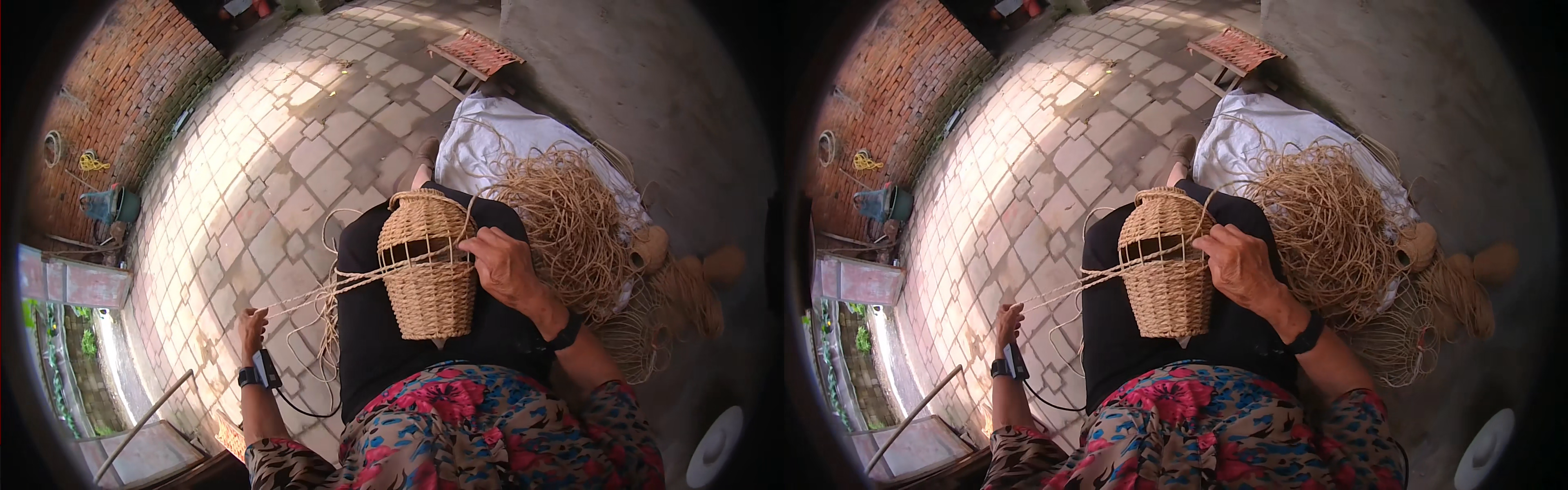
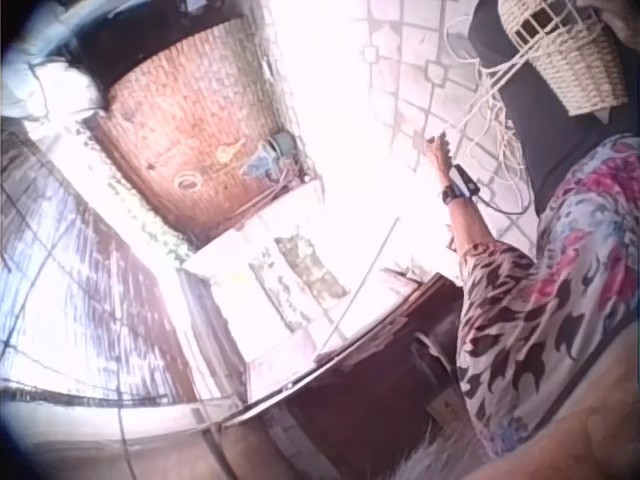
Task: The recorder is weaving a basket out of natural fiber twine.
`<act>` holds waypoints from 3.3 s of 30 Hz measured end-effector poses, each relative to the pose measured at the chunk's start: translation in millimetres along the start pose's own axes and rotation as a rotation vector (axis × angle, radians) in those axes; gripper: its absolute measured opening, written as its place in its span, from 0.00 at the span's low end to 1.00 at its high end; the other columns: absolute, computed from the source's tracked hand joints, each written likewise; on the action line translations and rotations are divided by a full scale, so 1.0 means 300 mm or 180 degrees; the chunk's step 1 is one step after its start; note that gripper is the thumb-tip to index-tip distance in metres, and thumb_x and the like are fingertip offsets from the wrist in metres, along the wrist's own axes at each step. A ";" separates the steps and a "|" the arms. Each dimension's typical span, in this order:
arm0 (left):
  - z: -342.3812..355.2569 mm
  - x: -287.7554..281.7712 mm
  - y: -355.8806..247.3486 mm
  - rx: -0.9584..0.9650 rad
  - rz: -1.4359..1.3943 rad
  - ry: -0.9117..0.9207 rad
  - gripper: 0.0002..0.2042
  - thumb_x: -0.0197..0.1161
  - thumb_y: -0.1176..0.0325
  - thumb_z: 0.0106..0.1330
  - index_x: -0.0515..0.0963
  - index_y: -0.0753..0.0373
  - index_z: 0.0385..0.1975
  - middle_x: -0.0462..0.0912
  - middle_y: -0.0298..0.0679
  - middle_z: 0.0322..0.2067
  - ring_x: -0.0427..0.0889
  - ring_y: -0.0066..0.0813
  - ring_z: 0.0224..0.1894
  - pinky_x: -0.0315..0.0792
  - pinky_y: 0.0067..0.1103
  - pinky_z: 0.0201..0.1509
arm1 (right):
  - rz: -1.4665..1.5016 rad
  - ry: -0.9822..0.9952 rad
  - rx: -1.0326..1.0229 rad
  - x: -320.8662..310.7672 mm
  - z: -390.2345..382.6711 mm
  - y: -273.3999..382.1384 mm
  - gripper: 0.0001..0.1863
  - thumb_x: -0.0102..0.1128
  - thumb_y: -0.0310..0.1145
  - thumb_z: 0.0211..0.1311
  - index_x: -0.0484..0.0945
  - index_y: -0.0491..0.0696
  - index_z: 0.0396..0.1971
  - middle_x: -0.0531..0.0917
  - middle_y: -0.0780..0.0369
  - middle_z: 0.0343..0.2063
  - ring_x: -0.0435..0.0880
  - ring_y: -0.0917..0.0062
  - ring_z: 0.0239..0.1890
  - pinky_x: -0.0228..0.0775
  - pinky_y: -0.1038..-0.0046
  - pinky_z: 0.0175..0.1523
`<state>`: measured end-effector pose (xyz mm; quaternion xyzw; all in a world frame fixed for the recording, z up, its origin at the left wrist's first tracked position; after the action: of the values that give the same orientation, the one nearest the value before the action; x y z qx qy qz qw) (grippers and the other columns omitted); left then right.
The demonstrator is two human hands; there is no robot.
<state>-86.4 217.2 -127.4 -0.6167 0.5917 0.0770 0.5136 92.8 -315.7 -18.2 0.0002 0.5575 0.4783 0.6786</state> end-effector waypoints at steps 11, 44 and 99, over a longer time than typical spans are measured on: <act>-0.645 0.462 -0.843 0.4271 0.0609 0.0910 0.06 0.62 0.68 0.58 0.82 0.61 0.32 0.73 0.41 0.24 0.76 0.39 0.31 0.70 0.30 0.34 | 0.0304 0.0013 0.0197 0.005 -0.019 0.005 0.17 0.55 0.15 0.44 0.79 0.45 0.36 0.76 0.58 0.28 0.80 0.62 0.33 0.73 0.66 0.38; -0.507 0.239 -0.793 0.3357 0.0998 -0.1163 0.07 0.64 0.73 0.55 0.78 0.60 0.34 0.77 0.41 0.36 0.80 0.42 0.36 0.73 0.33 0.37 | 0.1179 -0.0289 0.0720 -0.058 -0.080 0.006 0.09 0.64 0.22 0.52 0.79 0.45 0.34 0.77 0.63 0.30 0.77 0.79 0.26 0.70 0.78 0.30; -0.658 0.482 -0.533 -0.0272 -0.2574 0.2661 0.15 0.59 0.56 0.68 0.75 0.60 0.44 0.80 0.31 0.25 0.72 0.14 0.18 0.64 0.14 0.19 | 0.0962 -0.0448 0.1502 0.048 0.028 0.017 0.12 0.66 0.27 0.53 0.70 0.45 0.33 0.76 0.62 0.17 0.77 0.74 0.20 0.70 0.73 0.29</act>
<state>-16.8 -56.3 -51.3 -0.7917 0.4581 -0.3513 0.1997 94.8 -299.1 -23.2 0.2743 0.5986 0.4299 0.6178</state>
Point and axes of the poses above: each hand's wrist, its own z-axis towards the middle knuckle, its own x-axis out of the palm, y = z × x, the point moved 3 cm from there along z, towards the middle knuckle
